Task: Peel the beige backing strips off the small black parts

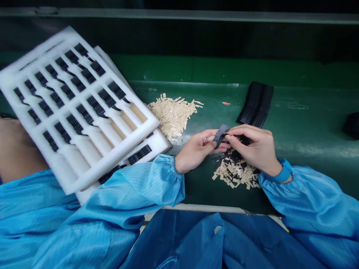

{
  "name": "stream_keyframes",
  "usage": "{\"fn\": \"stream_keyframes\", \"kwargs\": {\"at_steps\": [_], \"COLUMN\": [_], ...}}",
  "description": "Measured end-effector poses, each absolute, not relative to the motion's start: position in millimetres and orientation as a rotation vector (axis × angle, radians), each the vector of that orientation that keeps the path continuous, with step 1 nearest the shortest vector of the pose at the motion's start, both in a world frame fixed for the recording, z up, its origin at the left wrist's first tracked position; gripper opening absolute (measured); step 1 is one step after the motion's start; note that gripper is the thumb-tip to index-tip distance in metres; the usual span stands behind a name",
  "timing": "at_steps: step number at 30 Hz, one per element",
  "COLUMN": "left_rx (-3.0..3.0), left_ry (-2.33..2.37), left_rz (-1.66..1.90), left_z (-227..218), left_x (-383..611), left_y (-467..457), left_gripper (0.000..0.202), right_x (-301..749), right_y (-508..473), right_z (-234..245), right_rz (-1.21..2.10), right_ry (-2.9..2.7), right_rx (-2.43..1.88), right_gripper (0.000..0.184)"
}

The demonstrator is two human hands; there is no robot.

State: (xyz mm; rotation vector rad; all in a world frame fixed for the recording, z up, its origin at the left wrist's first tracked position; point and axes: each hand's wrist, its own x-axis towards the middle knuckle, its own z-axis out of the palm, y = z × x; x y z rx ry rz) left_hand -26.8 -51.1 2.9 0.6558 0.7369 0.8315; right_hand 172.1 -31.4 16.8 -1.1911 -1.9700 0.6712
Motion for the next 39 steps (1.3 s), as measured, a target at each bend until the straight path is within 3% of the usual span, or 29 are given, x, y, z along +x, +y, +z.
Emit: {"fn": "stream_keyframes", "kwargs": {"at_steps": [19, 26, 31, 39], "left_rx": [0.7, 0.677, 0.636, 0.759], "left_ry": [0.766, 0.834, 0.856, 0.89], "left_rz": [0.831, 0.842, 0.872, 0.934], "left_z": [3, 8, 12, 12], "left_x": [-23, -18, -17, -19], "left_y": [-51, -53, -54, -53], "left_gripper": [0.038, 0.027, 0.022, 0.027], "right_x": [170, 174, 178, 173], "right_y": [-35, -38, -34, -34], "right_z": [15, 10, 10, 12], "right_rz": [0.617, 0.313, 0.091, 0.2], "right_ry": [-1.996, -2.21, -2.199, -2.051], "right_rx": [-1.106, -0.971, -1.155, -1.188], "right_gripper": [0.008, 0.019, 0.035, 0.021]}}
